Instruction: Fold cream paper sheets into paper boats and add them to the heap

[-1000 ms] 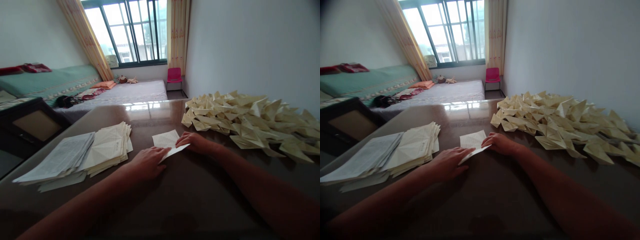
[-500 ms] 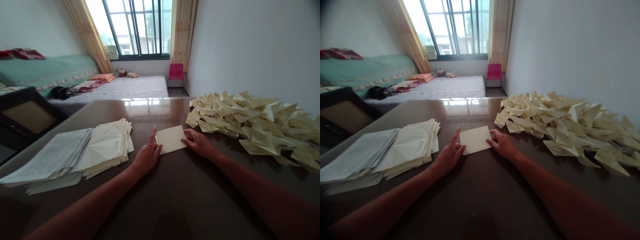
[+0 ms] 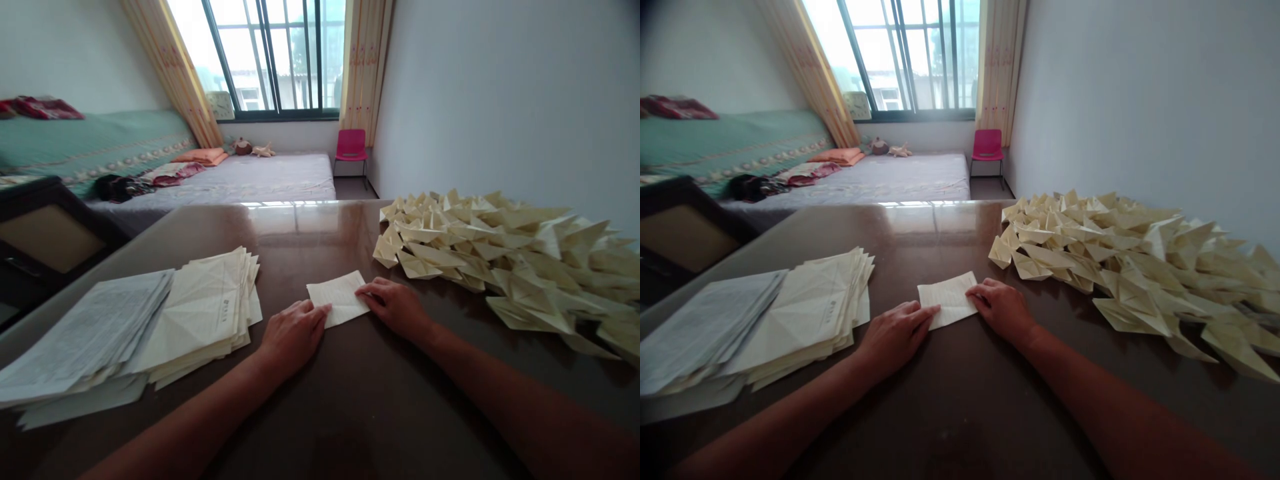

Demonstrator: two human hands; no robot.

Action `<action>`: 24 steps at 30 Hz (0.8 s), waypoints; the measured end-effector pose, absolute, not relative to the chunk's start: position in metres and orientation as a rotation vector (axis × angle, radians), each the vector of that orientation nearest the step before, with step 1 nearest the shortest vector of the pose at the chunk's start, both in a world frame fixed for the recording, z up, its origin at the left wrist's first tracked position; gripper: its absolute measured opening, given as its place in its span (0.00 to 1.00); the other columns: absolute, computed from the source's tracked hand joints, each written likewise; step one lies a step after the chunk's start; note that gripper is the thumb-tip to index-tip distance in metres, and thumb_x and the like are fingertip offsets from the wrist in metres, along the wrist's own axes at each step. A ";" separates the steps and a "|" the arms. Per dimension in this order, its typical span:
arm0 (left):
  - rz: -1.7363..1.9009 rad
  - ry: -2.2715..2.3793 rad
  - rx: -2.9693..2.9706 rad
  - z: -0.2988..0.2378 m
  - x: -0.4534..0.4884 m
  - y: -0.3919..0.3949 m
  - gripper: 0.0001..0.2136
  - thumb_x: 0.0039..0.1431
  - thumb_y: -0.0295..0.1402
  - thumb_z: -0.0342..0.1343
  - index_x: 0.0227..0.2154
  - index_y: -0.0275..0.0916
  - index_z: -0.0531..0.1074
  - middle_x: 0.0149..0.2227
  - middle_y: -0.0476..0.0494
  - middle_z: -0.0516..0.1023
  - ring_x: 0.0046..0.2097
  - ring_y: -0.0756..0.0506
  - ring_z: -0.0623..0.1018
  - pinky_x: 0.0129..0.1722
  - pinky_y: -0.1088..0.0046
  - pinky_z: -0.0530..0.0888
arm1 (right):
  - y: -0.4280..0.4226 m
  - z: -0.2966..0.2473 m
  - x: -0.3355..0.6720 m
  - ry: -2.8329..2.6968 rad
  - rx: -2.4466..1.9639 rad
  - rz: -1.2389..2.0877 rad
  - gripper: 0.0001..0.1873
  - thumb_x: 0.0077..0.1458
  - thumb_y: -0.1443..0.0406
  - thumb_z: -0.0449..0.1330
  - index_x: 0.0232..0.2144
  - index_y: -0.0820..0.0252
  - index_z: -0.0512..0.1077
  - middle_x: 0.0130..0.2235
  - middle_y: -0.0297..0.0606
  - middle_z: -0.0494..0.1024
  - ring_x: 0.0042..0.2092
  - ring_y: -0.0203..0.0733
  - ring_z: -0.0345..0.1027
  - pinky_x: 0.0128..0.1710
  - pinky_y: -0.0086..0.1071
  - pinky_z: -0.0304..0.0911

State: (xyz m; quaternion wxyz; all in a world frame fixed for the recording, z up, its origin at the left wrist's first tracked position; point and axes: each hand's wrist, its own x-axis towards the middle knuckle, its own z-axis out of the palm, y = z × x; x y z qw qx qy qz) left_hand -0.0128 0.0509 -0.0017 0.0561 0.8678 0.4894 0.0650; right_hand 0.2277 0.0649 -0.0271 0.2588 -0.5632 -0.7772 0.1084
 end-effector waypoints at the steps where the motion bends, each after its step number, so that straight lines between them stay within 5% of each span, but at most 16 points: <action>1: 0.190 1.479 2.649 -0.002 -0.013 0.051 0.17 0.66 0.39 0.40 0.51 0.49 0.70 0.37 0.43 0.75 0.39 0.44 0.75 0.35 0.72 0.71 | 0.065 -0.027 0.228 -2.105 -1.536 0.299 0.11 0.59 0.59 0.55 0.38 0.49 0.77 0.33 0.34 0.76 0.31 0.37 0.68 0.31 0.29 0.57; 11: 0.262 1.476 2.727 -0.009 -0.016 0.054 0.18 0.67 0.37 0.41 0.56 0.47 0.65 0.37 0.42 0.75 0.40 0.45 0.75 0.36 0.72 0.74 | 0.067 -0.026 0.227 -2.110 -1.530 0.282 0.11 0.59 0.61 0.54 0.38 0.50 0.77 0.32 0.34 0.76 0.30 0.36 0.68 0.31 0.29 0.56; 17: 0.559 0.985 2.981 -0.007 -0.013 0.045 0.19 0.65 0.29 0.44 0.58 0.45 0.63 0.58 0.40 0.67 0.62 0.40 0.62 0.59 0.57 0.66 | 0.067 -0.026 0.226 -2.125 -1.551 0.257 0.11 0.60 0.60 0.54 0.38 0.50 0.76 0.34 0.35 0.77 0.31 0.36 0.68 0.31 0.29 0.55; 24: 0.334 0.895 2.872 -0.016 -0.007 0.046 0.21 0.67 0.39 0.43 0.61 0.41 0.59 0.62 0.43 0.63 0.64 0.41 0.60 0.61 0.59 0.64 | 0.066 -0.023 0.226 -2.131 -1.556 0.234 0.11 0.59 0.62 0.54 0.39 0.51 0.76 0.35 0.35 0.77 0.31 0.35 0.67 0.31 0.28 0.54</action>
